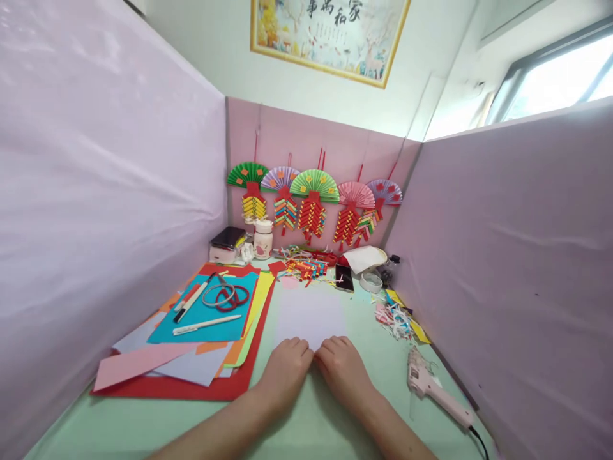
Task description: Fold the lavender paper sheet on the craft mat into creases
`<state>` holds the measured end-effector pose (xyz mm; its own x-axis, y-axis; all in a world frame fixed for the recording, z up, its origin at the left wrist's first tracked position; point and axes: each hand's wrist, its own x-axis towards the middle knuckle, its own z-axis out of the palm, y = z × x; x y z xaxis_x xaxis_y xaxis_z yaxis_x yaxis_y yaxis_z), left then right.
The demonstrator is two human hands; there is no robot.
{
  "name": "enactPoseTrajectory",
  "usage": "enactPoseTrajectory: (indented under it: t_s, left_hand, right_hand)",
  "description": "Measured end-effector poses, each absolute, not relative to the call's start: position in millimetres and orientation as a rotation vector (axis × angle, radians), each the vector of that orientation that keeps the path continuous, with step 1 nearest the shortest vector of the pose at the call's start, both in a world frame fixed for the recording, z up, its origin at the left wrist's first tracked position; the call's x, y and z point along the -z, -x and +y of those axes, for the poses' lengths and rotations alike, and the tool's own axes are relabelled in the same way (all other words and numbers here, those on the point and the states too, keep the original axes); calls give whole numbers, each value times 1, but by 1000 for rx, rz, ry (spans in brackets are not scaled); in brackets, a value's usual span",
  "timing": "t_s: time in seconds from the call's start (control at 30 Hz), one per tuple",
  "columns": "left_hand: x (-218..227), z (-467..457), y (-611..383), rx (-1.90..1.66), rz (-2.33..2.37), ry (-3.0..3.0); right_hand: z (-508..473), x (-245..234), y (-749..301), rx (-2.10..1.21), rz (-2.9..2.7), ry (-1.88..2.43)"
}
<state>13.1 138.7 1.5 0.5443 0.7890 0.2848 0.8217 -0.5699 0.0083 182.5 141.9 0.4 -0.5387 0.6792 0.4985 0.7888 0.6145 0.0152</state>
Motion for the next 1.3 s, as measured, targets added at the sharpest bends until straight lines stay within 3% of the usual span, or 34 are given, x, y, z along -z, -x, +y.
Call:
enactPoseTrajectory:
  t_s: [0.3,0.67,1.07,1.3]
  left_hand:
    - [16,151,-3,475,-1516,2621]
    - [3,152,1,428,-1652,2571]
    - [3,152,17,488,-1475,2642]
    - [-9,156,24,492,-1670,2604]
  right_hand:
    - [158,29,-171,542,-2106,997]
    - [158,30,-177,521,-1982,1063]
    - [155,33,-187,415,-2157,1167]
    - [157,27,-192,448,-2035,1259]
